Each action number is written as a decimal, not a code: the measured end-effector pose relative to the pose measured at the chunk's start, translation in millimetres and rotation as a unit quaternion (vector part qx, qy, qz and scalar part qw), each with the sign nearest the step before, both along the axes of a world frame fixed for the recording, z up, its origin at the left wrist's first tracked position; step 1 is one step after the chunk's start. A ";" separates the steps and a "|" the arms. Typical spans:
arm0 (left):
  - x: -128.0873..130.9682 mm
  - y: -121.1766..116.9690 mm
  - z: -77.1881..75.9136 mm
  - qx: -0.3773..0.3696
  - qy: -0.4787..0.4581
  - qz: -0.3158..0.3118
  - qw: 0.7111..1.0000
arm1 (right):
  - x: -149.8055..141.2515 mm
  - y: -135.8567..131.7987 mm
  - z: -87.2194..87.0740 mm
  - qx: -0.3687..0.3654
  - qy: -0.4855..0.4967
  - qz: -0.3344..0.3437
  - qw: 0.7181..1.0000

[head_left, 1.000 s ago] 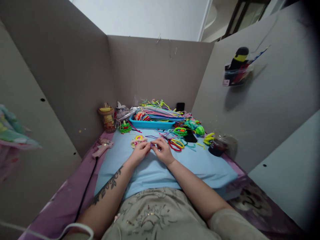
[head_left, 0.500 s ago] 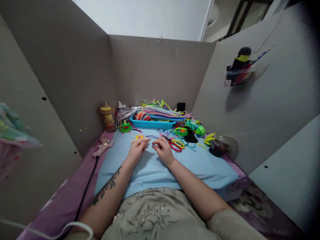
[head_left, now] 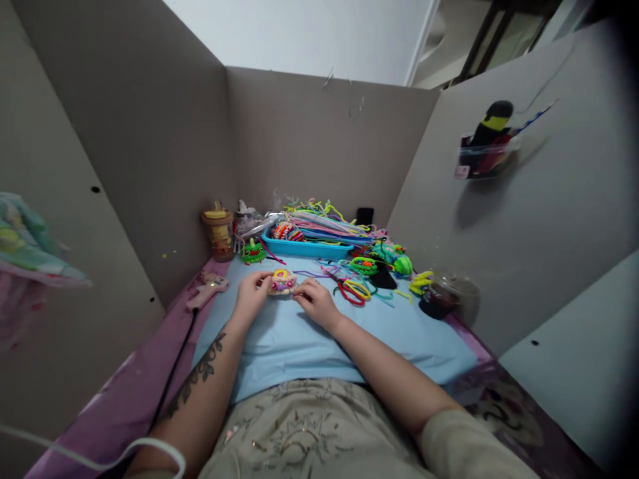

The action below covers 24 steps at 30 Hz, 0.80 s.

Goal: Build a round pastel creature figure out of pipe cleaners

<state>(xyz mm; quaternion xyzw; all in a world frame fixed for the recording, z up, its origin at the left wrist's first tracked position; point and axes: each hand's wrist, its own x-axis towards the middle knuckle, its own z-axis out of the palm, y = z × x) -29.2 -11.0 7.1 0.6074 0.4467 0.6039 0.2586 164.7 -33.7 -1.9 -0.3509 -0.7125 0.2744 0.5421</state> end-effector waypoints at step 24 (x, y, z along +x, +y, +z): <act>14.2 -13.3 0.2 -0.078 -0.169 -0.173 0.967 | 10.8 25.1 -9.4 -0.163 0.100 -0.065 0.979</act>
